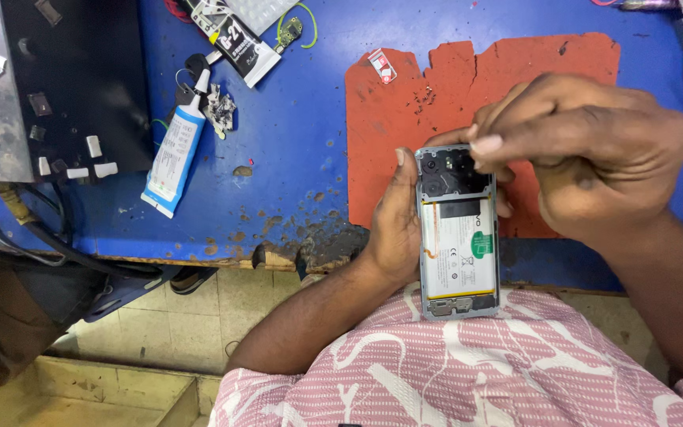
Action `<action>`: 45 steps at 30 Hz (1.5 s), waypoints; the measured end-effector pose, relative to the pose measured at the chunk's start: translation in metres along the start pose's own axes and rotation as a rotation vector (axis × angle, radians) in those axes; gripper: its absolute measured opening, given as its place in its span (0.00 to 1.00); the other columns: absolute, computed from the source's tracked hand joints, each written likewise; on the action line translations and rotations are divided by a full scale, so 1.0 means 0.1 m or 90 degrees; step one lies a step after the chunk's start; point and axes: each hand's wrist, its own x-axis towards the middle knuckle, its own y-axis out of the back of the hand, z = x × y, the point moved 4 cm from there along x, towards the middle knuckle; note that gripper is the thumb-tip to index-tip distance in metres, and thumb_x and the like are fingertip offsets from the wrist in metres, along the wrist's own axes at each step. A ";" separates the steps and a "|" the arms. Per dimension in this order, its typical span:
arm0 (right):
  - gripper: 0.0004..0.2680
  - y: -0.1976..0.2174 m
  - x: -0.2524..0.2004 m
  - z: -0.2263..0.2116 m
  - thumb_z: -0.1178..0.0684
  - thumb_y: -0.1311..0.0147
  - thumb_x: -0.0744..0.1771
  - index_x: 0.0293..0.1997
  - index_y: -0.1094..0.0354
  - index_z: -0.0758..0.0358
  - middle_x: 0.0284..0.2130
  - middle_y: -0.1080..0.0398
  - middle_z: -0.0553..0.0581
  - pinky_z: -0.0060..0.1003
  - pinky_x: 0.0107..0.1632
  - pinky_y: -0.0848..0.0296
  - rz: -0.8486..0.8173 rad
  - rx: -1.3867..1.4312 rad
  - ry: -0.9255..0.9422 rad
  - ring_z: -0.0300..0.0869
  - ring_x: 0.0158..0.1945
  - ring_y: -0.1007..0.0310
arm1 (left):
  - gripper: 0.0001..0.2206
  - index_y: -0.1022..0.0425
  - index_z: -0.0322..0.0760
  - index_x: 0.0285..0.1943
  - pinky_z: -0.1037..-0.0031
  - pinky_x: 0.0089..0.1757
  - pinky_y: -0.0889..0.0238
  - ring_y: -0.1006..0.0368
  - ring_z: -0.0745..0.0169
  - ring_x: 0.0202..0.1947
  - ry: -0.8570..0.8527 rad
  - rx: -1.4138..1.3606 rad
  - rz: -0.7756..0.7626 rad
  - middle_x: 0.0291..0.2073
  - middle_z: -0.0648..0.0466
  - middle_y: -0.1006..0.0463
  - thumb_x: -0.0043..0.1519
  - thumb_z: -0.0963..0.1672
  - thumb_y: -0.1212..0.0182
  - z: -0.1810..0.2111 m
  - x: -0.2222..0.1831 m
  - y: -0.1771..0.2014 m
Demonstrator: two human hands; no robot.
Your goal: The person uses a small screwdriver to remove screws from the back of a smartphone. They then use a prying tool to separate the back cover and disconnect the battery connector. The person removes the battery and places it on the workbench.
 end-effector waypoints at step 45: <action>0.20 -0.02 -0.09 -0.03 0.77 0.43 0.63 0.59 0.34 0.66 0.44 0.29 0.64 0.33 0.42 0.19 0.014 -0.279 0.146 0.48 0.44 0.21 | 0.33 0.44 0.33 0.75 0.68 0.45 0.28 0.24 0.55 0.48 -0.004 -0.040 0.022 0.57 0.42 0.27 0.77 0.61 0.71 0.05 0.02 -0.02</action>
